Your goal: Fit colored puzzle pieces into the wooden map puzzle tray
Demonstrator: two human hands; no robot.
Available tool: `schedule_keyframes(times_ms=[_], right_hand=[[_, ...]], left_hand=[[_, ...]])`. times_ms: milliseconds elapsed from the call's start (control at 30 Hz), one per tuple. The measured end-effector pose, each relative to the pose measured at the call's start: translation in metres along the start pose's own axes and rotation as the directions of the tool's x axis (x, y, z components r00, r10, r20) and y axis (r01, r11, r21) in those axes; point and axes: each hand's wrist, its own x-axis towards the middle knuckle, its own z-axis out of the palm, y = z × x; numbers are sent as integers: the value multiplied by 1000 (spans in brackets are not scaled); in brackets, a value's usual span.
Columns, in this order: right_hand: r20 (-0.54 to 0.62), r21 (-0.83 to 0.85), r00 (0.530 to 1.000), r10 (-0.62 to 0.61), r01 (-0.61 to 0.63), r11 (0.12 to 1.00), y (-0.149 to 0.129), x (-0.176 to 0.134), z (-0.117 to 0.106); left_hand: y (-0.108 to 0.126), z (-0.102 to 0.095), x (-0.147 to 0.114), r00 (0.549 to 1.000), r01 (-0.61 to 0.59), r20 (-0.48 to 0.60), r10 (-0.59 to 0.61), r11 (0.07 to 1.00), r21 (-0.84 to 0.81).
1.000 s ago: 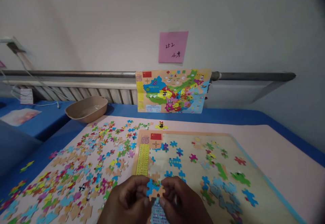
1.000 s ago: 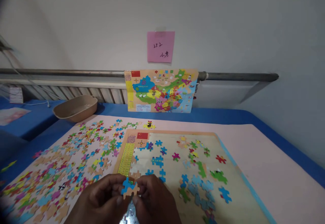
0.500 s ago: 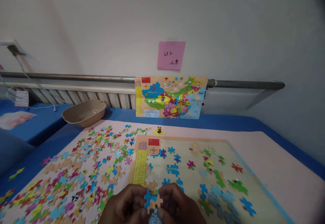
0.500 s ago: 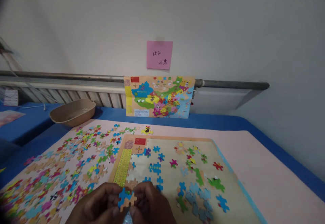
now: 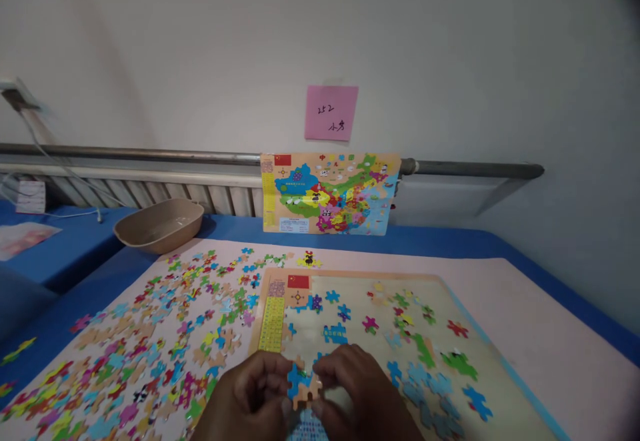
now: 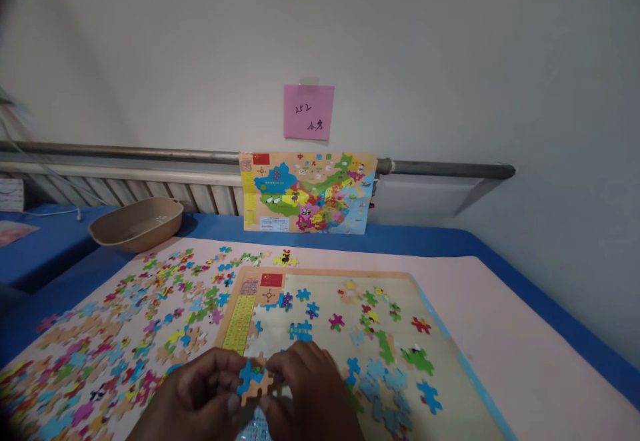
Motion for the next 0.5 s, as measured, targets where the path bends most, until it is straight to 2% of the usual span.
schedule_keyframes(times_ms=[167,267,367,433,500], right_hand=[[-89,35,996,30,-27,999,-13,19,-32],[-83,36,996,37,-34,999,-3,35,-41],[-87,2,996,34,-34,999,12,46,-44],[-88,8,995,48,-48,999,19,50,-43],[-86,40,994,66,-63,997,21,51,-43]], left_hand=[[16,9,24,999,-45,-25,45,998,38],[21,9,46,981,-179,-32,189,961,211],[20,9,69,932,-326,-3,362,843,428],[19,11,80,938,-319,27,345,830,457],[20,13,85,963,-253,23,268,873,417]])
